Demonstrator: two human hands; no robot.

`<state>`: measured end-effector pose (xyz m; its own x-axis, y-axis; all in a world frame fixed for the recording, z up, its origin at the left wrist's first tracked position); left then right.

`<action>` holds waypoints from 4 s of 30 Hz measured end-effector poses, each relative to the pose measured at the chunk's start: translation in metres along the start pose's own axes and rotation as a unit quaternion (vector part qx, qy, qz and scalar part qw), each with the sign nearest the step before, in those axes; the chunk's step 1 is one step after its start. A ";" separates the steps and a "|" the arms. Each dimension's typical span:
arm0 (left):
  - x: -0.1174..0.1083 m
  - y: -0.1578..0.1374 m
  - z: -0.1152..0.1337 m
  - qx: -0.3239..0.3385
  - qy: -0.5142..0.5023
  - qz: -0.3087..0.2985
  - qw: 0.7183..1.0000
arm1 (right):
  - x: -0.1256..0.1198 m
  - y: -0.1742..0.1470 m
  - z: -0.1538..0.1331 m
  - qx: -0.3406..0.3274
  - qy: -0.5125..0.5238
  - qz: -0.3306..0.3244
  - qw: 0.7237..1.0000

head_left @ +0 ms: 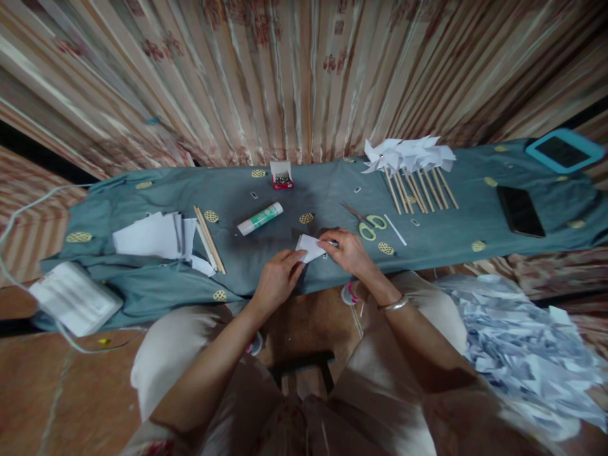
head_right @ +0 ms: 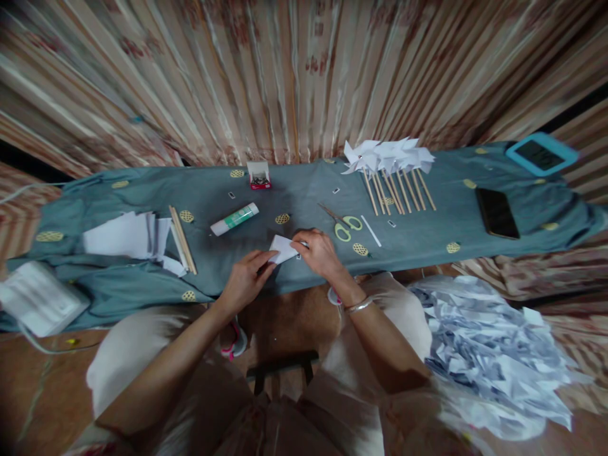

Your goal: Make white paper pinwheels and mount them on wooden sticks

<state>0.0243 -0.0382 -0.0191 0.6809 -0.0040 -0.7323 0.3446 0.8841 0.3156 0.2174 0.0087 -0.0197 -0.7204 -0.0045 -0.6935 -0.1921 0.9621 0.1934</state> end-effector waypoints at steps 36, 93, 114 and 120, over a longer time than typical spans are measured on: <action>-0.001 0.005 -0.011 -0.055 -0.010 -0.010 0.998 | 0.018 -0.003 0.007 0.037 -0.021 0.095 0.995; 0.039 -0.022 0.022 0.107 0.182 -0.096 0.973 | 0.024 -0.019 -0.005 0.014 -0.066 0.109 0.992; -0.006 -0.064 0.002 0.095 0.251 -0.096 0.959 | 0.004 -0.032 0.027 0.022 -0.109 0.157 0.981; -0.007 -0.068 0.005 0.085 0.253 -0.084 0.960 | -0.001 -0.016 0.020 0.011 -0.042 0.152 0.987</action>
<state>-0.0003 -0.1003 -0.0327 0.2209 0.1264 -0.9671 0.5521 0.8012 0.2309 0.2347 -0.0014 -0.0364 -0.6852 0.3071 -0.6604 0.0396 0.9211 0.3873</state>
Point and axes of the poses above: each hand's wrist, its own y-axis towards the middle knuckle, its own x-axis out of the palm, z = x × y, the point moved 3 cm from there along y, towards the middle knuckle, and after that the axes turned 4 degrees about z, right-handed, at the moved point
